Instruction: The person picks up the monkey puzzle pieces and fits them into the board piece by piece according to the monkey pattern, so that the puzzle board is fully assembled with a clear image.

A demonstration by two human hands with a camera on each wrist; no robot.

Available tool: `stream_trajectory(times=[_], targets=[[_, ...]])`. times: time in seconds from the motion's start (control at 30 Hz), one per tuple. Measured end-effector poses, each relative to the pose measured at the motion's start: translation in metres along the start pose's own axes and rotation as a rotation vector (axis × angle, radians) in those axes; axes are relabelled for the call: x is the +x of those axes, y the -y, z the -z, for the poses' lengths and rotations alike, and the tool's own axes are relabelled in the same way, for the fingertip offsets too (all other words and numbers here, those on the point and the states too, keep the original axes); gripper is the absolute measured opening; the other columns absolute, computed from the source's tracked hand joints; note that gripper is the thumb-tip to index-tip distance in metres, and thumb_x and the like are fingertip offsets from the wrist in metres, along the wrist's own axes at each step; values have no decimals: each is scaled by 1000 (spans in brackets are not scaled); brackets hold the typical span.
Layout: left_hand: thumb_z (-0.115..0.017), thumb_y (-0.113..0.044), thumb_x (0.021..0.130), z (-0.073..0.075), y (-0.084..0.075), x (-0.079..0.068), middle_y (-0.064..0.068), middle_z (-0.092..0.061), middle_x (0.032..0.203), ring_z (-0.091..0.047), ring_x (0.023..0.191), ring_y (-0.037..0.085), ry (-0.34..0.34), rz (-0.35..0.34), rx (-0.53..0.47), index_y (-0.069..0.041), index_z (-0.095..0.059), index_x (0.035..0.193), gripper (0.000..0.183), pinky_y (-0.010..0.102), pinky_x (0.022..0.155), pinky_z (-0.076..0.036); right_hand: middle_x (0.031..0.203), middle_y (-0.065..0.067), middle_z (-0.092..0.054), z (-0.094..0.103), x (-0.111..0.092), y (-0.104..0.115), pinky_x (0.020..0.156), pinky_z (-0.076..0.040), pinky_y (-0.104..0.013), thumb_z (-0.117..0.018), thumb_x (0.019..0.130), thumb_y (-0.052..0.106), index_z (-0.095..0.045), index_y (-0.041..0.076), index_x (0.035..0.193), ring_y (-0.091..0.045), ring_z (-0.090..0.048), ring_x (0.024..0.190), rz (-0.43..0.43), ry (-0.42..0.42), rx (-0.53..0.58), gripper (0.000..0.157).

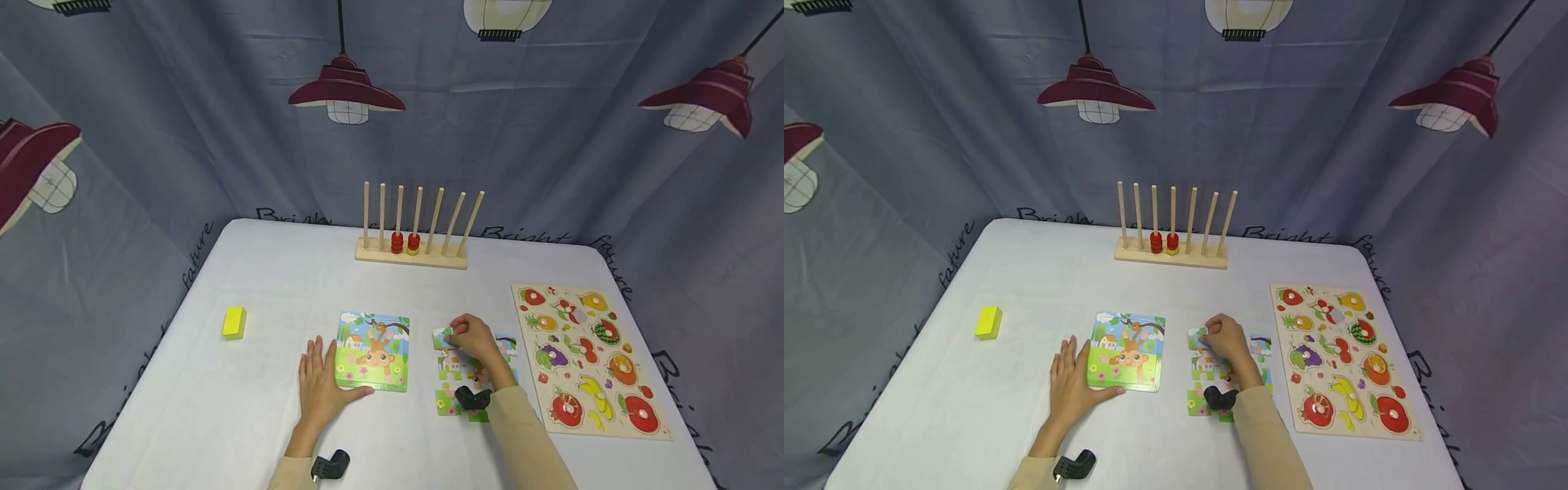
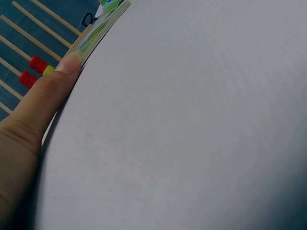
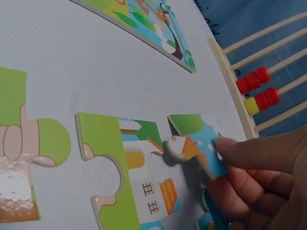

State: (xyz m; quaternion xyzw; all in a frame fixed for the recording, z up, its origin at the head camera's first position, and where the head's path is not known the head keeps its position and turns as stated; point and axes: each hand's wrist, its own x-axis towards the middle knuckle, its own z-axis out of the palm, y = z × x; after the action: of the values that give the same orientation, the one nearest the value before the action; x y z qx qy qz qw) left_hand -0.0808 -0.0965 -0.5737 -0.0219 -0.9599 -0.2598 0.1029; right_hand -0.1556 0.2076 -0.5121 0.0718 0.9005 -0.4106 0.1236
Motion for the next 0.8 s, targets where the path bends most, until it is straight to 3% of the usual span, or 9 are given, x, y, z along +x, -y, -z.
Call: stream_trajectory(times=[0.27,0.43,0.6,0.8], targets=[[-67,-77,45,0,1,0,23,-18,149,-8,140,37,41,22,11,-6,-32,140,123,48,113,-5,82,-7,-63,-3,4,-2,56,-47,-26,-65,82,19,-62,4,101,-15,-59,67,-24,24,171,24],[-66,-77,46,0,1,0,23,-18,149,-8,140,37,39,13,9,-6,-33,139,122,49,113,-6,82,-2,-67,-11,3,1,61,-49,-24,-64,82,23,-62,5,104,-12,-62,70,-7,58,311,29],[-65,-78,46,1,1,0,23,-17,149,-8,140,36,43,17,9,-6,-32,140,123,48,113,-5,86,-2,-69,-31,6,16,67,-49,-25,-67,80,24,-62,7,107,-14,-65,75,-76,93,428,32],[-64,-79,47,3,1,0,22,-17,149,-7,140,36,64,24,16,-6,-31,140,123,48,113,-5,79,-3,-70,-68,9,45,55,-45,-21,-68,79,18,-62,4,105,-11,-66,65,-50,96,476,30]])
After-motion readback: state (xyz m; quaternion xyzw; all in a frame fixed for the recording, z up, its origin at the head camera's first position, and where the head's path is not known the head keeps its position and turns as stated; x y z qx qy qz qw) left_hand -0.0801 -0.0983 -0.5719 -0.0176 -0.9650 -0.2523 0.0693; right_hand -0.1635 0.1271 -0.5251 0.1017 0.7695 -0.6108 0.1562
